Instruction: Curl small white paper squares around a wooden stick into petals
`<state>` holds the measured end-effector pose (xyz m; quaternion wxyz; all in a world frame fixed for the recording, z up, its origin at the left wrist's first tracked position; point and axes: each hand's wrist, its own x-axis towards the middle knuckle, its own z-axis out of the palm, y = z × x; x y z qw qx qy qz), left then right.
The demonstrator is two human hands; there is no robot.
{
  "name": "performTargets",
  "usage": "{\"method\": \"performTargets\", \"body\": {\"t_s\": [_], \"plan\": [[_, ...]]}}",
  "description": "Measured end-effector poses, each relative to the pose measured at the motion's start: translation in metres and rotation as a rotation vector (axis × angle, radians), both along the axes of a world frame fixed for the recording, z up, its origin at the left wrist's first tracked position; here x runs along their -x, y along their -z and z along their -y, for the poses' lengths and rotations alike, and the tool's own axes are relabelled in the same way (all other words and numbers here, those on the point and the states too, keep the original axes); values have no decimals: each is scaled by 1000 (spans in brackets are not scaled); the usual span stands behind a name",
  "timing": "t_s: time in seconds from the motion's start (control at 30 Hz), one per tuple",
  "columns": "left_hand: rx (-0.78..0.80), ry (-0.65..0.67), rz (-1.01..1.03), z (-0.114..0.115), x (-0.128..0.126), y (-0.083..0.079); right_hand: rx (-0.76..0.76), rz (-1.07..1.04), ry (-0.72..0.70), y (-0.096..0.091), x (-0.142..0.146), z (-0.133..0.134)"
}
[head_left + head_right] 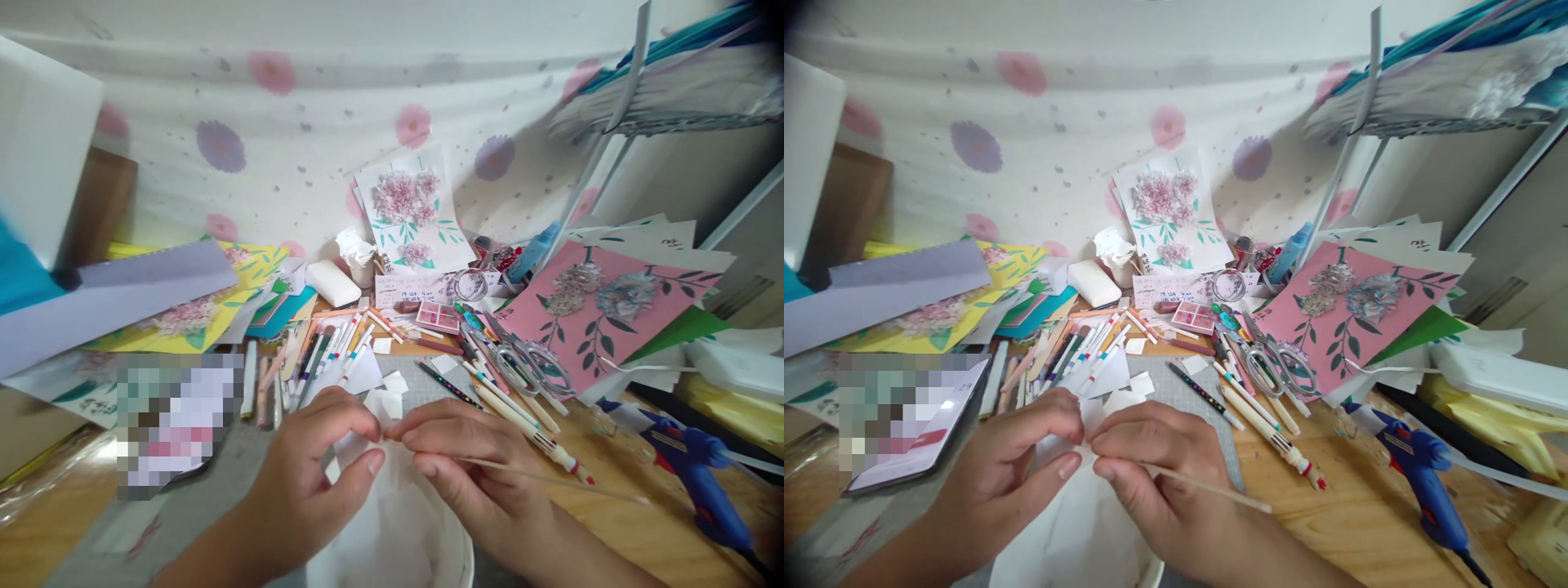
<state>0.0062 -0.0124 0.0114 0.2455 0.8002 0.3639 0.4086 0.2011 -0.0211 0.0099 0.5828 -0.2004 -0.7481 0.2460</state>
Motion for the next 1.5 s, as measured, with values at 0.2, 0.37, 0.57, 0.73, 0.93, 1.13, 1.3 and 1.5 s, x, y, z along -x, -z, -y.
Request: {"method": "performTargets", "body": {"t_s": [0.2, 0.37, 0.57, 0.73, 0.93, 1.13, 1.3, 1.5], "plan": [[-17, -35, -13, -2, -1, 3, 33, -61, -33, 2, 2, 0], [77, -39, 5, -4, 4, 4, 206, -205, -10, 8, -2, -4], [143, -25, 69, -9, 13, 0, 487, -449, -128, 12, -17, -16], [113, -51, 47, -8, 8, -1, 357, -333, -156, 7, -9, -8], [56, 6, 17, -5, 2, -1, 165, -216, -98, 5, 8, 3], [79, 26, 32, -8, 7, 1, 204, -206, 1, 6, 2, -3], [123, 20, 57, -10, 11, 1, 395, -392, -46, 11, -8, -12], [181, 19, 98, -13, 16, 1, 554, -626, -33, 2, -22, -26]]}}
